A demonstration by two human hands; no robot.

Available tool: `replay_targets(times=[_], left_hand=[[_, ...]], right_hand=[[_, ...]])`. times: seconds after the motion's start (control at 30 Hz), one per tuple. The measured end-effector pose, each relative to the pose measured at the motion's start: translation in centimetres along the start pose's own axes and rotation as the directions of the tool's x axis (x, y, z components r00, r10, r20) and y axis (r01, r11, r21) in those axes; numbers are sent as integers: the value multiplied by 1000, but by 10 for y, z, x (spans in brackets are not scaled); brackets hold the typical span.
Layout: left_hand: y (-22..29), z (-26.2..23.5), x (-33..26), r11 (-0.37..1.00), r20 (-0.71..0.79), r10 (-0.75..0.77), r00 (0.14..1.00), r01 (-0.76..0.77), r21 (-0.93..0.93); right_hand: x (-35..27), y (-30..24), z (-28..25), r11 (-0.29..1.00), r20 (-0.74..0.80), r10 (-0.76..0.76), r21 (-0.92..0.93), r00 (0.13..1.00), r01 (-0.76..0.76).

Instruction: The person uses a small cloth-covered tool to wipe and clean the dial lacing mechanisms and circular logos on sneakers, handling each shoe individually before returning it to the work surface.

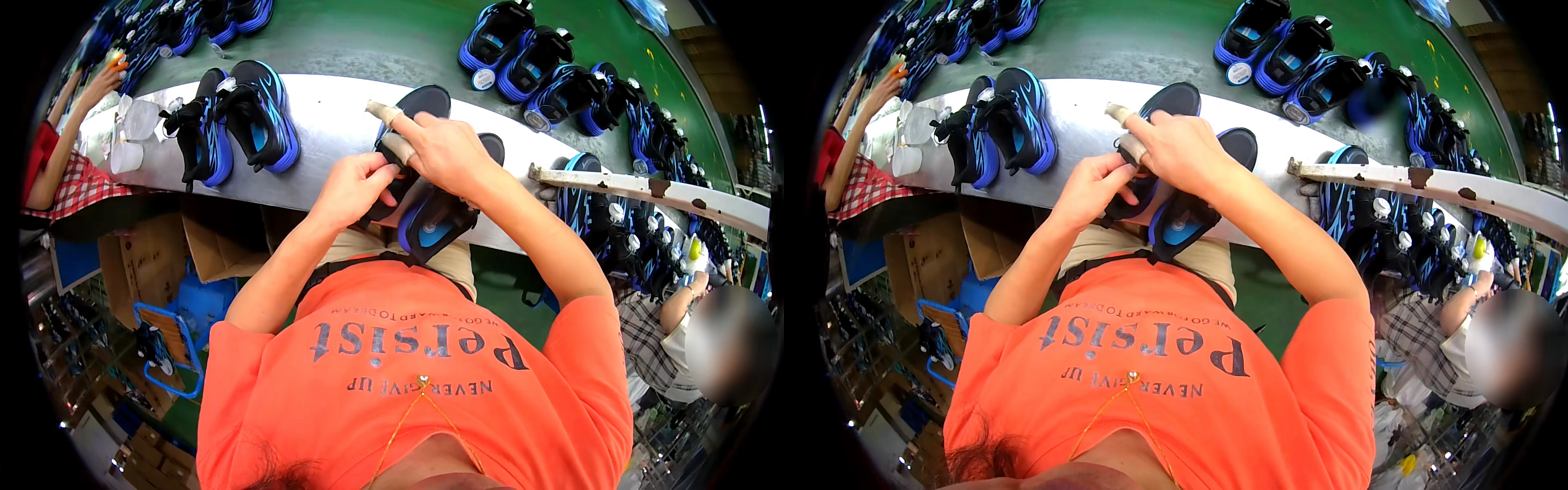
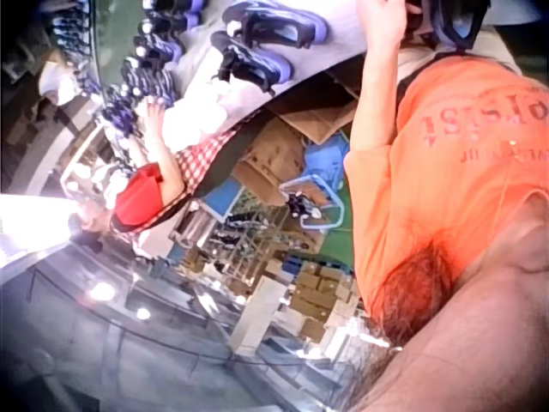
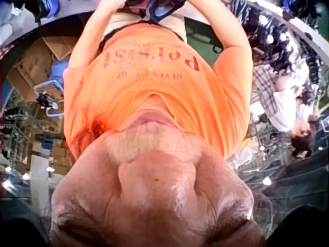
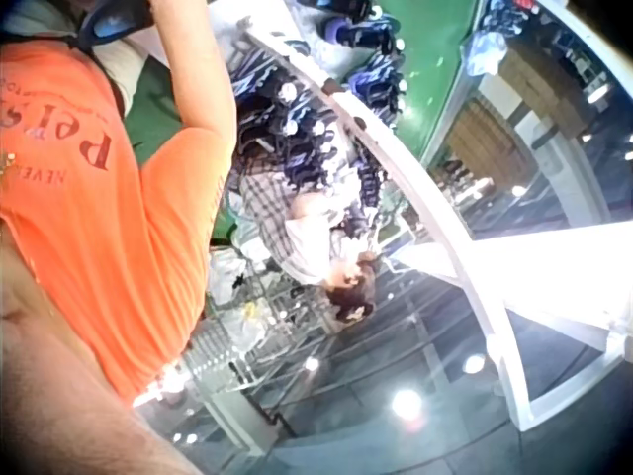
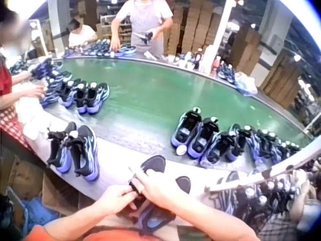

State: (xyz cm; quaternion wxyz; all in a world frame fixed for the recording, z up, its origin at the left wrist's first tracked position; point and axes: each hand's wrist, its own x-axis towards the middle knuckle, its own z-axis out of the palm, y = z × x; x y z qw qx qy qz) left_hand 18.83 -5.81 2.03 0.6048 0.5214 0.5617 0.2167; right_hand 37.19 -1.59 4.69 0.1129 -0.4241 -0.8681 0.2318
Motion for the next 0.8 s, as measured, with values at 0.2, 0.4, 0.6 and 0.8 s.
replay_targets(times=[0.2,0.4,0.6,0.8], left_hand=[[8,3,-3,1000,-4,-5,1000,5,1],[17,6,-30,983,32,-117,993,111,146],[30,-13,-50,987,-18,0,1000,3,158],[32,5,-13,778,192,444,875,-483,402]], right_hand=[[-6,3,-2,989,-126,-103,94,987,116],[-22,22,-10,825,-15,193,544,981,-154],[-117,9,-29,866,93,199,449,976,-219],[-119,-20,-22,866,-34,406,335,913,-372]])
